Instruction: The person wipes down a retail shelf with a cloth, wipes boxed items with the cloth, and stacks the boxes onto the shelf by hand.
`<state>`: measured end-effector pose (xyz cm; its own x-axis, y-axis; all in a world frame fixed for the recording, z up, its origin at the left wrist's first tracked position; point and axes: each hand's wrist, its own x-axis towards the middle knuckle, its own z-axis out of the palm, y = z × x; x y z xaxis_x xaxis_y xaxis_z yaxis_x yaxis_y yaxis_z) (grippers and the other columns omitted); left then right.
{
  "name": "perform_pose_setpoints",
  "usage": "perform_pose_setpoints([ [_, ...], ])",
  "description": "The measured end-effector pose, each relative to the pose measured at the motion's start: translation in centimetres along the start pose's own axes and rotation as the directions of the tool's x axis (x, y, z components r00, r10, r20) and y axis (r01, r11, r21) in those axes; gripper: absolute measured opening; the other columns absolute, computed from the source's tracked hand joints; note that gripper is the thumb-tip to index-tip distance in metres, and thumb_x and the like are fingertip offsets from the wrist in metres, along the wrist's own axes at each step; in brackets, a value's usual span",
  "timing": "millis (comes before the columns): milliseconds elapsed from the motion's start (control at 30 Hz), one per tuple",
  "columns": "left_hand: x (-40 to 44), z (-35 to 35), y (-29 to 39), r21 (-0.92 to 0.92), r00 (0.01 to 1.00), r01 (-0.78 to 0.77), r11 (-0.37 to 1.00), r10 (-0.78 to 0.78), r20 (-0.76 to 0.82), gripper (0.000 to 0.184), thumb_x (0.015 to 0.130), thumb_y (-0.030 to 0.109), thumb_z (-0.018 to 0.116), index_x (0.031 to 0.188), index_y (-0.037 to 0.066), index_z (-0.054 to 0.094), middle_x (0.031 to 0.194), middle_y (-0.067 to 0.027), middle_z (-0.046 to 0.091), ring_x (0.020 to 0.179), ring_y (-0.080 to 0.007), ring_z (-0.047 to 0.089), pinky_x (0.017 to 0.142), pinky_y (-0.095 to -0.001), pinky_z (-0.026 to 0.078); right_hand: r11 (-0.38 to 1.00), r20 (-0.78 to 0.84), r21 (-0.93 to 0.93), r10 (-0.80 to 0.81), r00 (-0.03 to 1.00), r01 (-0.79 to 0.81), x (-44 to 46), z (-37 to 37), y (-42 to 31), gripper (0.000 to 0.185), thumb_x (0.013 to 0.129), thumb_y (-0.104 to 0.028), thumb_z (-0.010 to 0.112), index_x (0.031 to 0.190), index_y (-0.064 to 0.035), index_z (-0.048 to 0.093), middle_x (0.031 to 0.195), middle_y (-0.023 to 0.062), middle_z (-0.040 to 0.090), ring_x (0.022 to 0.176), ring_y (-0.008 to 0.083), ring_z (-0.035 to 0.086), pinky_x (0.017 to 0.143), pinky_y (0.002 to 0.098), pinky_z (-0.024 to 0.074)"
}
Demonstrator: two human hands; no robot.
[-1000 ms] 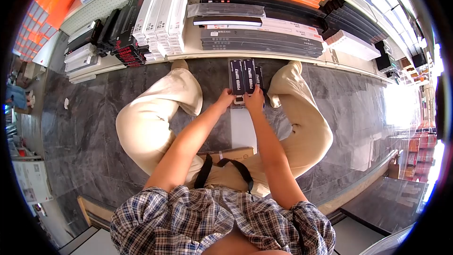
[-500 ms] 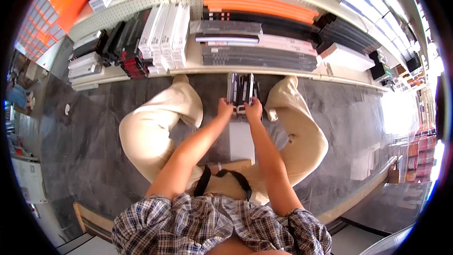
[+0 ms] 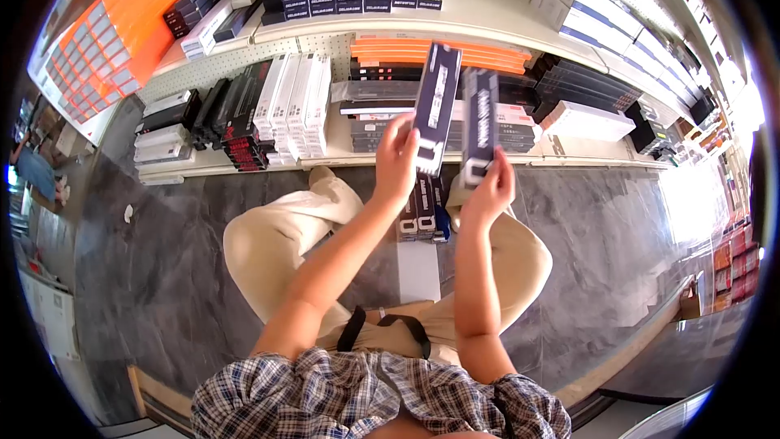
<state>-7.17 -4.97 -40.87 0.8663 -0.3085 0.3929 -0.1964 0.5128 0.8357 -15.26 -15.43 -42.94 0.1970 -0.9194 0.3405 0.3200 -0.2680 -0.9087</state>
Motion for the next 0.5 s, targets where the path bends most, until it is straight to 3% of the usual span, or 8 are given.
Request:
perform_pose_setpoints([
  [67,4.3,2.0,3.7,0.055,0.997,0.038,0.998,-0.042,0.071,0.032,0.093,0.016,0.048,0.123,0.005,0.045,0.084,-0.0105,0.065,0.064,-0.015,0.062,0.057,-0.0259,0.05,0.992,0.075,0.111,-0.069,0.995,0.06,4.4,1.9,-2.9,0.025,0.091,-0.006,0.051,0.114,0.0016,0.057,0.108,0.0114,0.062,0.09,0.0127,0.059,0.077,0.0246,0.0474],
  [200,15.8,4.6,2.9,0.364,0.993,-0.121,0.923,0.111,0.048,0.03,0.09,0.012,0.052,0.117,0.001,0.051,0.079,-0.0129,0.065,0.068,-0.0144,0.062,0.06,-0.0272,0.048,0.947,0.268,-0.041,-0.297,0.917,0.318,15.5,8.9,-3.3,0.03,0.085,-0.015,0.06,0.108,0.0051,0.06,0.094,0.0141,0.066,0.08,0.0129,0.061,0.069,0.0262,0.0486],
  [267,21.3,5.3,0.6,0.485,0.98,-0.189,0.854,0.195,0.039,0.034,0.088,0.021,0.054,0.115,-0.001,0.053,0.106,-0.0283,0.057,0.101,-0.0328,0.058,0.085,-0.0379,0.045,0.942,0.372,-0.197,-0.184,0.91,0.271,18.6,12.6,-4.3,0.028,0.084,-0.017,0.059,0.104,0.0041,0.062,0.083,0.017,0.066,0.071,0.0183,0.063,0.066,0.028,0.0491],
  [333,24.4,6.0,0.2,0.863,0.967,-0.179,0.472,0.247,0.065,0.046,0.087,0.035,0.055,0.12,0.002,0.052,0.121,-0.0244,0.051,0.113,-0.032,0.05,0.096,-0.0383,0.038,0.85,0.563,-0.272,-0.239,0.791,0.451,21.3,15.9,-2.6,0.03,0.087,-0.023,0.054,0.105,0.0001,0.062,0.088,0.0205,0.064,0.077,0.0278,0.062,0.072,0.0343,0.0487],
  [367,26.1,5.5,-0.5,0.849,0.98,-0.183,0.495,0.159,0.118,0.055,0.084,0.044,0.054,0.116,-0.001,0.054,0.134,-0.028,0.036,0.126,-0.0389,0.033,0.105,-0.0423,0.027,0.85,0.562,-0.274,-0.238,0.792,0.45,22.8,17.4,-0.9,0.03,0.087,-0.023,0.054,0.105,0.0001,0.062,0.088,0.0205,0.064,0.077,0.0278,0.062,0.072,0.0343,0.0487],
  [433,25.5,4.8,0.2,0.936,0.882,-0.352,0.015,0.339,0.326,0.04,0.08,0.027,0.059,0.107,-0.001,0.058,0.127,-0.0229,0.045,0.12,-0.0353,0.041,0.1,-0.0426,0.033,0.525,0.698,-0.362,-0.395,0.598,0.77,24.2,19.2,1.7,0.036,0.09,-0.033,0.048,0.107,-0.0046,0.06,0.099,0.0199,0.062,0.091,0.0342,0.058,0.082,0.0419,0.0447],
  [467,24.4,4.3,0.9,0.884,0.777,-0.427,-0.188,0.424,0.466,0.034,0.077,0.021,0.06,0.104,0.0,0.059,0.124,-0.0209,0.048,0.117,-0.0339,0.044,0.099,-0.043,0.034,0.529,0.695,-0.364,-0.394,0.601,0.767,24.4,19.4,2.2,0.036,0.09,-0.033,0.048,0.107,-0.0046,0.06,0.099,0.0199,0.062,0.091,0.0342,0.058,0.082,0.0419,0.0447],
  [500,23.7,4.0,1.5,0.805,0.717,-0.55,-0.222,0.369,0.591,0.03,0.076,0.017,0.059,0.101,0.001,0.06,0.121,-0.0188,0.05,0.116,-0.0323,0.045,0.098,-0.0437,0.035,0.483,0.732,-0.385,-0.36,0.579,0.787,24.1,19.4,1.5,0.038,0.091,-0.037,0.044,0.108,-0.0064,0.059,0.105,0.0185,0.06,0.098,0.0345,0.056,0.085,0.0444,0.0423],
])
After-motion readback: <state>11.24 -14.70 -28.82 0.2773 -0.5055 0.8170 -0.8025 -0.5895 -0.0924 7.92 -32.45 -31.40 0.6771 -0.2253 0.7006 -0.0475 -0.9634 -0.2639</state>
